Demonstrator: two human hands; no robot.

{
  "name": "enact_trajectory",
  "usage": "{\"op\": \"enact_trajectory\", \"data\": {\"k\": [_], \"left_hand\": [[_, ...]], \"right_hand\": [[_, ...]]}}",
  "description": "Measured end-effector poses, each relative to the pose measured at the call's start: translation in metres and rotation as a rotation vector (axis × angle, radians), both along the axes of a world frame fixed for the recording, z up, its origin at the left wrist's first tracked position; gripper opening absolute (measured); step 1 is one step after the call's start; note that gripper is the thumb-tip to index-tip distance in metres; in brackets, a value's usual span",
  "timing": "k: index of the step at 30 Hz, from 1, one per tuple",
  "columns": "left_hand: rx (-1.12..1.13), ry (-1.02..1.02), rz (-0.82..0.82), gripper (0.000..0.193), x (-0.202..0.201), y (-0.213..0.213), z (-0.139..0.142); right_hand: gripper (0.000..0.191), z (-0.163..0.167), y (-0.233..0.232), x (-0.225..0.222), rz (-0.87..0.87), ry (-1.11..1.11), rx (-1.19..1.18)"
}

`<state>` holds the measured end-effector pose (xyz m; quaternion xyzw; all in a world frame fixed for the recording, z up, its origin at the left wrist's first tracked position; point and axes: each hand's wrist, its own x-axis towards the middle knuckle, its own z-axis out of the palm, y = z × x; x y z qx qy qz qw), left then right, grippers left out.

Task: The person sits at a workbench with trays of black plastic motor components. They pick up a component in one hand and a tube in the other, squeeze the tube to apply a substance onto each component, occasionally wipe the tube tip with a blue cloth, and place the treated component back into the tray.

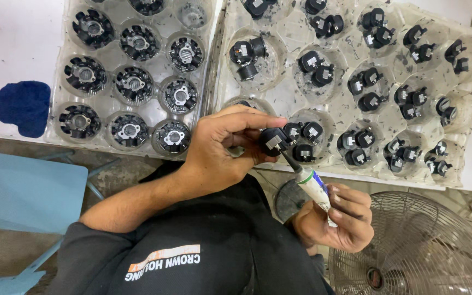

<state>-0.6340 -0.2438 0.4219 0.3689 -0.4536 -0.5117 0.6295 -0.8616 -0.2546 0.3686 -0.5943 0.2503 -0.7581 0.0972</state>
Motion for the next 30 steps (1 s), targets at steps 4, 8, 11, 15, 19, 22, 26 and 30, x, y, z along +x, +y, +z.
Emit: {"op": "enact_trajectory", "data": {"k": [4, 8, 11, 15, 19, 22, 26, 30], "left_hand": [[-0.005, -0.015, -0.013, 0.052, 0.002, 0.000, 0.001], [0.002, -0.010, -0.032, 0.054, 0.002, 0.002, 0.001], [0.001, 0.057, -0.045, 0.054, -0.001, 0.002, 0.000], [0.043, 0.104, -0.070, 0.054, -0.001, 0.002, -0.002], [0.044, 0.096, -0.062, 0.054, -0.002, 0.002, -0.003], [0.039, 0.098, -0.052, 0.054, -0.002, 0.002, -0.003], [0.051, 0.069, -0.044, 0.054, -0.002, 0.004, -0.005], [0.109, 0.179, -0.083, 0.053, -0.006, 0.005, -0.011]], "right_hand": [[0.034, 0.001, 0.003, -0.002, 0.000, 0.092, -0.029], [0.035, 0.004, 0.001, -0.008, 0.031, 0.131, -0.068], [0.035, 0.007, -0.002, -0.012, 0.079, 0.175, -0.086], [0.036, 0.008, -0.002, -0.010, 0.087, 0.184, -0.114], [0.031, 0.007, 0.001, -0.003, 0.031, 0.115, -0.086], [0.031, 0.007, 0.003, 0.000, 0.032, 0.096, -0.085], [0.031, 0.006, 0.004, 0.002, 0.007, 0.073, -0.083], [0.030, 0.011, 0.003, -0.002, 0.074, 0.094, -0.103]]}}
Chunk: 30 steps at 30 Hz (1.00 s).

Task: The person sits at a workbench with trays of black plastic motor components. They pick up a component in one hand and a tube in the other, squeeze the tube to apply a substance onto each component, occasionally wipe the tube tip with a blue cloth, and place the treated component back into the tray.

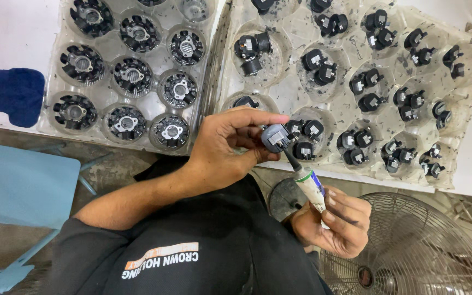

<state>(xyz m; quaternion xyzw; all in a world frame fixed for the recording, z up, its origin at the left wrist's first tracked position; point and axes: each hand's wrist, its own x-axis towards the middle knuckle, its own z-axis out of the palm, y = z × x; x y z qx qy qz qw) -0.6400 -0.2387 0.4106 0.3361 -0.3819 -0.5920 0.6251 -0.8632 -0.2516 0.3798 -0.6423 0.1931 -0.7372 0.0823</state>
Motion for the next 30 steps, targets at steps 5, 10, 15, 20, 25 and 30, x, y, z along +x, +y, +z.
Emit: {"op": "enact_trajectory", "data": {"k": [5, 10, 15, 20, 25, 30], "left_hand": [[0.057, 0.232, -0.068, 0.048, -0.011, 0.005, -0.010], [-0.067, 0.364, -0.089, 0.045, -0.019, 0.011, -0.016], [-0.038, 0.383, -0.134, 0.044, -0.020, 0.017, -0.021], [0.031, 0.413, -0.212, 0.044, -0.024, 0.017, -0.028], [0.032, 0.423, -0.216, 0.043, -0.023, 0.017, -0.031], [0.049, 0.444, -0.230, 0.043, -0.023, 0.014, -0.031]], "right_hand": [[0.033, 0.008, 0.004, 0.004, -0.029, 0.038, 0.008], [0.033, 0.013, 0.007, 0.018, -0.118, -0.003, 0.053], [0.035, 0.015, 0.005, 0.026, -0.178, -0.140, 0.066], [0.033, 0.016, 0.006, 0.024, -0.150, -0.120, 0.066], [0.036, 0.013, 0.005, 0.020, -0.181, -0.062, 0.068], [0.037, 0.008, 0.006, 0.017, -0.177, -0.090, 0.078]]}}
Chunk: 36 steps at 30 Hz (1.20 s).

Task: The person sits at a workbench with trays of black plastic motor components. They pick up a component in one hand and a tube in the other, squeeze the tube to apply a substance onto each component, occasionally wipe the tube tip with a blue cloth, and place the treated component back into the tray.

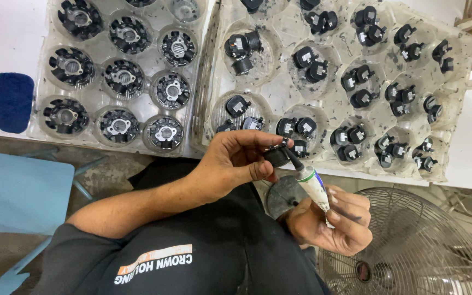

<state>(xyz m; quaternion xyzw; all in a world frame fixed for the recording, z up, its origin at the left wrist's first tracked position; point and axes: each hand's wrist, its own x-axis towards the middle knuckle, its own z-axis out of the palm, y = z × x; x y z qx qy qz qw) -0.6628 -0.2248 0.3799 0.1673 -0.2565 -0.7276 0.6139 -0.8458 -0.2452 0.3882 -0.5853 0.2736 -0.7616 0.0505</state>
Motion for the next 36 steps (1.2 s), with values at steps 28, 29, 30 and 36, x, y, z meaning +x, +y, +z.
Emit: {"op": "enact_trajectory", "data": {"k": [28, 29, 30, 36], "left_hand": [[-1.036, -1.435, 0.131, 0.041, 0.047, -0.206, 0.048], [-1.168, -1.465, 0.141, 0.041, 0.042, -0.212, 0.047], [-1.220, -1.515, 0.090, 0.043, 0.037, -0.218, 0.047], [-1.416, -1.732, -0.049, 0.054, 0.009, -0.240, 0.042]], "right_hand": [[0.028, -0.006, 0.012, -0.083, -0.036, -0.243, 0.176], [0.028, -0.008, 0.013, -0.086, -0.056, -0.233, 0.190], [0.028, -0.010, 0.015, -0.087, -0.068, -0.228, 0.202], [0.031, -0.018, 0.022, -0.089, -0.134, -0.221, 0.216]]}}
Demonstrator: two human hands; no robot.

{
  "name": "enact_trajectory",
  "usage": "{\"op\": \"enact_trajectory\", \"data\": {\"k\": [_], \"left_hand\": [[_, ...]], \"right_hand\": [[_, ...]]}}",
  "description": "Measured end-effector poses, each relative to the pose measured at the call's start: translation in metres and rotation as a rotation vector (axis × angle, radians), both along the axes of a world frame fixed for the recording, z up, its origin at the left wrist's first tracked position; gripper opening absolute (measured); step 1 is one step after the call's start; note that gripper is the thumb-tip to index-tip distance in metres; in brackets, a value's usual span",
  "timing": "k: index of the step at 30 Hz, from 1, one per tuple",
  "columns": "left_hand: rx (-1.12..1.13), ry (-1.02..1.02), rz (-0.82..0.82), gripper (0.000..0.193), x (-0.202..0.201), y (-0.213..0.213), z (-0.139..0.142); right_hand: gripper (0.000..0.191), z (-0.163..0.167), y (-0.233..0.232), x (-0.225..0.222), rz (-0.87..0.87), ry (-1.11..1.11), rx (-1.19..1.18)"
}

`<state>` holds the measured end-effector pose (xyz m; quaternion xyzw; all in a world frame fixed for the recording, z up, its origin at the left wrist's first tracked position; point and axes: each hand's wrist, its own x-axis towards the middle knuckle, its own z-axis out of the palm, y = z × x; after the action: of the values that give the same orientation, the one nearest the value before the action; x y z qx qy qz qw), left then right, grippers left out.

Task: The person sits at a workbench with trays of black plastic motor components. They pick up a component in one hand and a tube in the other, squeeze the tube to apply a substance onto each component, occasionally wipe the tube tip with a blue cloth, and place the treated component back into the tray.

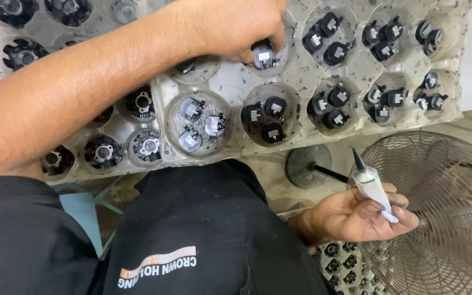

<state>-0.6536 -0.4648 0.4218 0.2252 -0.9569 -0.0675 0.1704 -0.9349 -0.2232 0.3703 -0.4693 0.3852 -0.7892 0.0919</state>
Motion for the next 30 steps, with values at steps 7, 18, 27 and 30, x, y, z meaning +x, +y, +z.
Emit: {"op": "enact_trajectory", "data": {"k": [7, 18, 27, 30], "left_hand": [[0.176, -0.051, -0.022, 0.050, -0.004, -0.007, -0.004], [0.191, 0.132, 0.196, 0.066, 0.015, -0.005, -0.011], [0.120, 0.114, 0.283, 0.057, 0.004, -0.010, -0.021], [0.146, 0.053, 0.347, 0.065, -0.002, -0.008, -0.016]], "right_hand": [[0.032, -0.006, -0.002, -0.003, -0.023, -0.017, -0.020], [0.033, -0.013, -0.009, -0.004, 0.025, -0.093, -0.017], [0.030, -0.012, -0.014, -0.004, 0.094, -0.055, -0.001], [0.029, -0.010, -0.015, -0.003, 0.117, -0.084, -0.008]]}}
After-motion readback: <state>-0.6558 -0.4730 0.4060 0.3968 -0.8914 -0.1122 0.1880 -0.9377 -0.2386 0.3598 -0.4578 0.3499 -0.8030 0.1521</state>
